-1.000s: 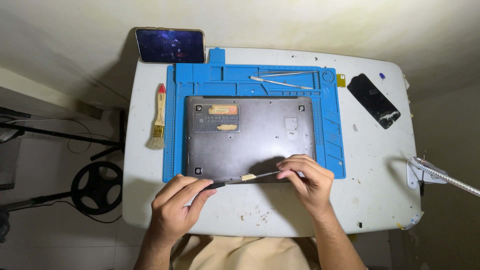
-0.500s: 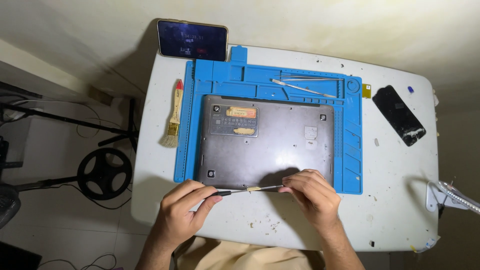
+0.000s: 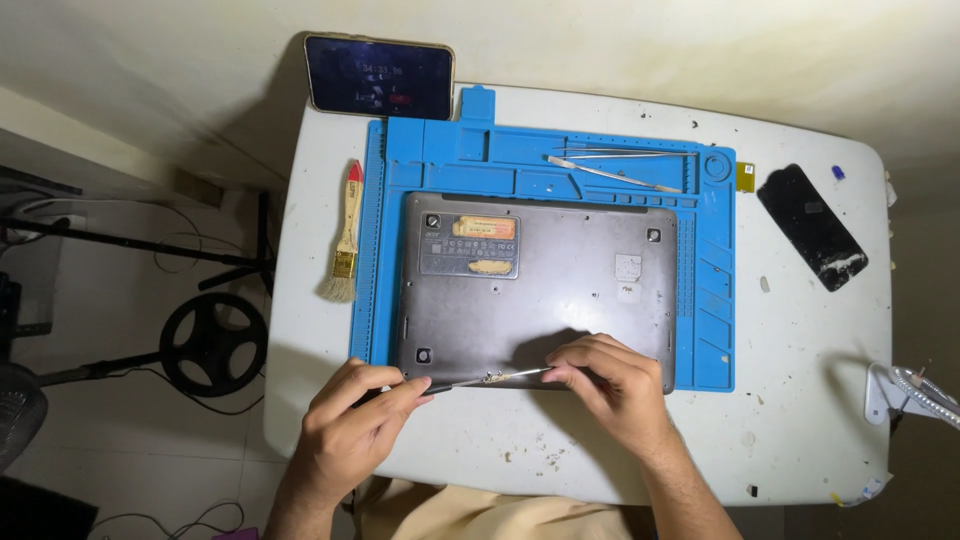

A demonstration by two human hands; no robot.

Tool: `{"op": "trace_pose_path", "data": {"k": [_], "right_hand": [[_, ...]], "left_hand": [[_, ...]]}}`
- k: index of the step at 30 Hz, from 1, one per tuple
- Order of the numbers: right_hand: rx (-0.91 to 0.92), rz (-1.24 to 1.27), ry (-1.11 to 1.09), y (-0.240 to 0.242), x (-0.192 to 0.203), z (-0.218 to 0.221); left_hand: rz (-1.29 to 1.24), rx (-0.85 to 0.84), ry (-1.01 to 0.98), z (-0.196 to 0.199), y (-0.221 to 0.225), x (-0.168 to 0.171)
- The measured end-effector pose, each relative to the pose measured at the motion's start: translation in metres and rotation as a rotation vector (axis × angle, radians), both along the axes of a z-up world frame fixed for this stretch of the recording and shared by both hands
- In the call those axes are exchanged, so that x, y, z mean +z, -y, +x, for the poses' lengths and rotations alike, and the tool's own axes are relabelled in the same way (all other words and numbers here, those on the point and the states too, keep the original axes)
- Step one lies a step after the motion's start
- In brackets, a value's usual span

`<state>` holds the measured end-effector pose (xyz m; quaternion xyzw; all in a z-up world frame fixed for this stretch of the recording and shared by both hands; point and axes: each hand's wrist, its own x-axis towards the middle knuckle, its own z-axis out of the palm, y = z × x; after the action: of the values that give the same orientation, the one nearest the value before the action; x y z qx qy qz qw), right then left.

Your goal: Using a precision screwdriver to fasten or unfasten screws on the bottom casing of a laptop on a repair mat.

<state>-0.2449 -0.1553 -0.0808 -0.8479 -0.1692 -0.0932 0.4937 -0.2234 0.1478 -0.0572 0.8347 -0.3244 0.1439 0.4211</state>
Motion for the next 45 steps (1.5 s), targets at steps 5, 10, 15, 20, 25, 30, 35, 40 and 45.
{"op": "trace_pose_path", "data": {"k": [5, 10, 15, 20, 25, 30, 35, 40, 45], "right_hand": [[0.057, -0.074, -0.039, -0.002, 0.008, 0.017], [0.073, -0.125, -0.068, -0.012, 0.014, 0.037], [-0.006, -0.061, -0.148, -0.030, 0.022, 0.054], [-0.016, 0.002, -0.140, -0.040, 0.027, 0.068], [-0.061, 0.074, -0.188, -0.038, 0.000, 0.080], [-0.095, 0.022, -0.167, -0.038, -0.012, 0.083], [-0.116, 0.011, -0.146, -0.036, -0.019, 0.082], [-0.119, 0.023, -0.146, -0.035, -0.019, 0.081], [-0.127, -0.009, -0.123, -0.035, -0.022, 0.084]], "left_hand": [[-0.029, -0.052, -0.038, 0.019, 0.005, 0.039], [-0.155, -0.037, -0.070, 0.034, 0.015, 0.044], [-0.341, -0.034, -0.019, 0.058, 0.035, 0.063], [-0.256, -0.076, 0.041, 0.087, 0.053, 0.078], [-0.253, -0.074, 0.058, 0.108, 0.074, 0.071], [-0.215, -0.097, 0.056, 0.122, 0.086, 0.045], [-0.184, -0.100, 0.062, 0.121, 0.087, 0.040], [-0.162, -0.119, 0.064, 0.122, 0.086, 0.038], [-0.133, -0.118, 0.050, 0.124, 0.085, 0.031]]}}
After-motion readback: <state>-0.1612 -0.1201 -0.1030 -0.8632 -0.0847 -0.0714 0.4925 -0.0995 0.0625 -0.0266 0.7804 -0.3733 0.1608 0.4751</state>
